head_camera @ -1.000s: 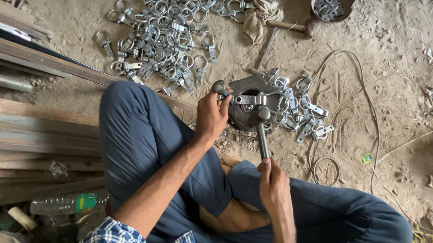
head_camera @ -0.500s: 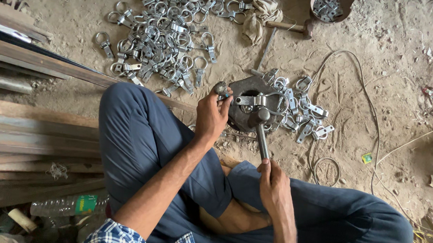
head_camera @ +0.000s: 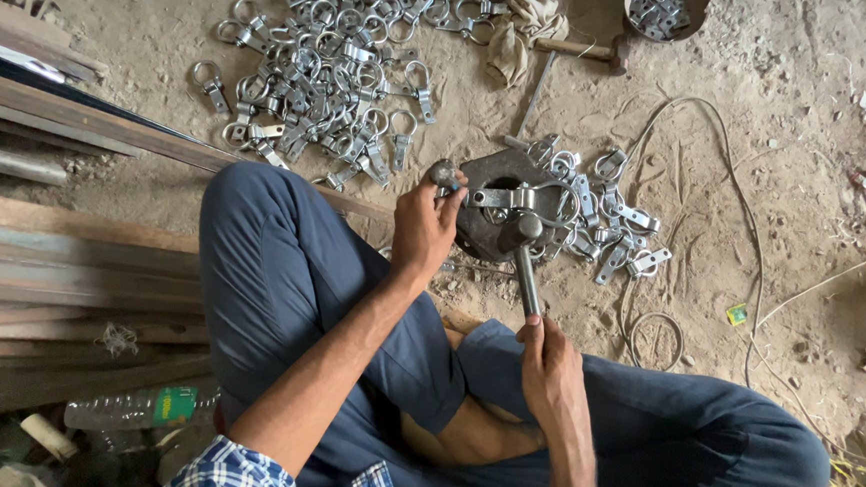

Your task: The person uses a hammer and a punch to shape and assemble metal clips and rings in a jig while sitting on a workshop floor.

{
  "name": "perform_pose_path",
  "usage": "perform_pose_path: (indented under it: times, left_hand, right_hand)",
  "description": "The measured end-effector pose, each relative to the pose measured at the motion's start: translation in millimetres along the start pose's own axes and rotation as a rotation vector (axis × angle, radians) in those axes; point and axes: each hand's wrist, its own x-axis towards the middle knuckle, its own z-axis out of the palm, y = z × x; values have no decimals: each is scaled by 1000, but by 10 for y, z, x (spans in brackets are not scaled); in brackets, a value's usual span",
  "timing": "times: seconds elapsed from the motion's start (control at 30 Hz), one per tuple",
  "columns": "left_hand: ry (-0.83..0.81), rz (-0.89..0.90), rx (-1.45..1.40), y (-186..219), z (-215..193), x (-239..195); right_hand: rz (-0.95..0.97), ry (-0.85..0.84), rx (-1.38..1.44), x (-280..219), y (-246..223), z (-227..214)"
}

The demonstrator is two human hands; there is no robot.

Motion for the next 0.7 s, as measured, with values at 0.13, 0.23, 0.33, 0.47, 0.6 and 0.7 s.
perform_pose_path:
  times: [0.13,0.23,0.33,0.47,0.6,0.7]
  left_hand:
    - [42,-107,-78,-32,-41,7]
    - [136,-32,-105,-51,-87,3]
    - [157,-44,-92,-59,-122,2]
    - [132,-25,-143,-35,-91,23]
    - [95,-7,-193,6,-62,55]
    - [81,-28,-172,38,-50,75]
  right_hand:
    - [-21,13,16,-29,27,1]
    - [-49,26,29,-22,34,-7]
    - [-31,17,33,-23,22,-3]
    - [-28,13,34,-27,11,-12]
    - [-21,10,41,-25,-6,-16]
    - [-17,8,42,-32,-15,-23]
